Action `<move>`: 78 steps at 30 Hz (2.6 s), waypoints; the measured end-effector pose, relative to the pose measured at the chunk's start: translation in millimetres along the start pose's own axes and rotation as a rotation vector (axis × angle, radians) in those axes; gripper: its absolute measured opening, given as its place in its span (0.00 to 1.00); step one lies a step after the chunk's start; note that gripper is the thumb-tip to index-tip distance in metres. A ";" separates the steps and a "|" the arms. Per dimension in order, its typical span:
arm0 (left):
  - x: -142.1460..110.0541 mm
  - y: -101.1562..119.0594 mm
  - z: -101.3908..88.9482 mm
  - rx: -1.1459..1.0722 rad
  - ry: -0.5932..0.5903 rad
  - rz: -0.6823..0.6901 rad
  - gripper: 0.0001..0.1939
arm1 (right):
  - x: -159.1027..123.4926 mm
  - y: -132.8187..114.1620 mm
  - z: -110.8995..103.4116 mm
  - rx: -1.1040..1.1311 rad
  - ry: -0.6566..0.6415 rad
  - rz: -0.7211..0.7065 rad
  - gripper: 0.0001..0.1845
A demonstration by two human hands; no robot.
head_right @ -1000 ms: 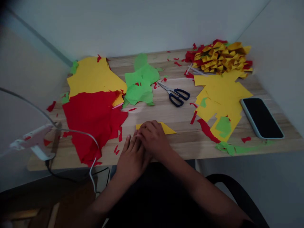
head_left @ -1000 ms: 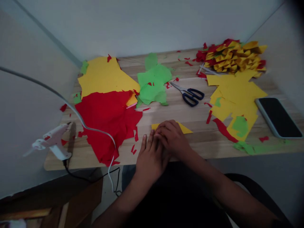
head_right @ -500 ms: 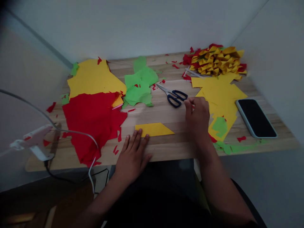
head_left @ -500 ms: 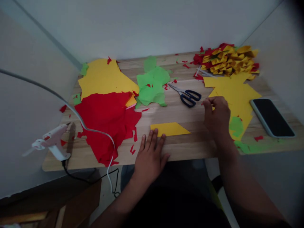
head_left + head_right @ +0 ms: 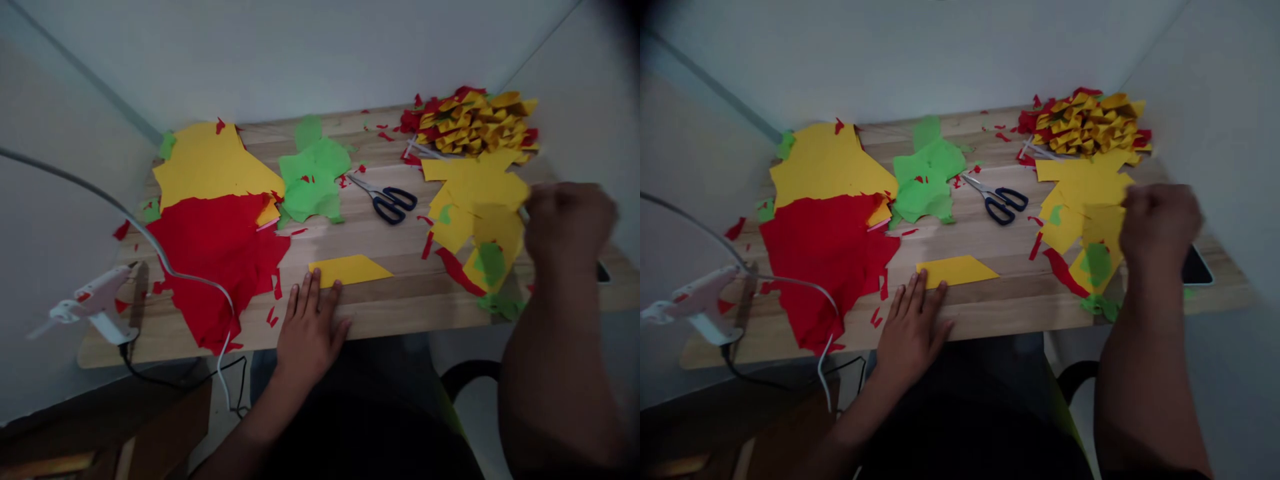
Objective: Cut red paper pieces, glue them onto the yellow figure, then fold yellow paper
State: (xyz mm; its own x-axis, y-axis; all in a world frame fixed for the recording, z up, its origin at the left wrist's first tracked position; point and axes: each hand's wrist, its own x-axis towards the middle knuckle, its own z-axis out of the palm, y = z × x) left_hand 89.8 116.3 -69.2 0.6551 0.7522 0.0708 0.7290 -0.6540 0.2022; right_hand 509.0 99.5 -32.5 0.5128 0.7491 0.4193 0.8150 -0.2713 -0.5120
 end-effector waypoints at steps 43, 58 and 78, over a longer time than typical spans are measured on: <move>2.9 -1.4 -31.3 -1.020 0.268 -0.230 0.04 | -150.1 -173.2 37.9 0.315 -0.545 -0.552 0.14; 39.5 -42.2 -31.6 -0.373 0.343 -0.247 0.19 | -122.7 -147.8 43.4 -0.021 -0.211 -0.232 0.09; 66.2 -6.0 -28.8 -1.118 0.118 -0.170 0.14 | -112.1 -169.0 47.1 0.647 -0.480 0.121 0.07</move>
State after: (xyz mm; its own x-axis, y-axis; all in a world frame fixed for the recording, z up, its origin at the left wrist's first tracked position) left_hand 123.1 172.3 -37.5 0.4984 0.8661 0.0386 0.1829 -0.1485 0.9719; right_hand 301.1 89.8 -28.3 0.2961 0.9542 0.0422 0.3687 -0.0735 -0.9266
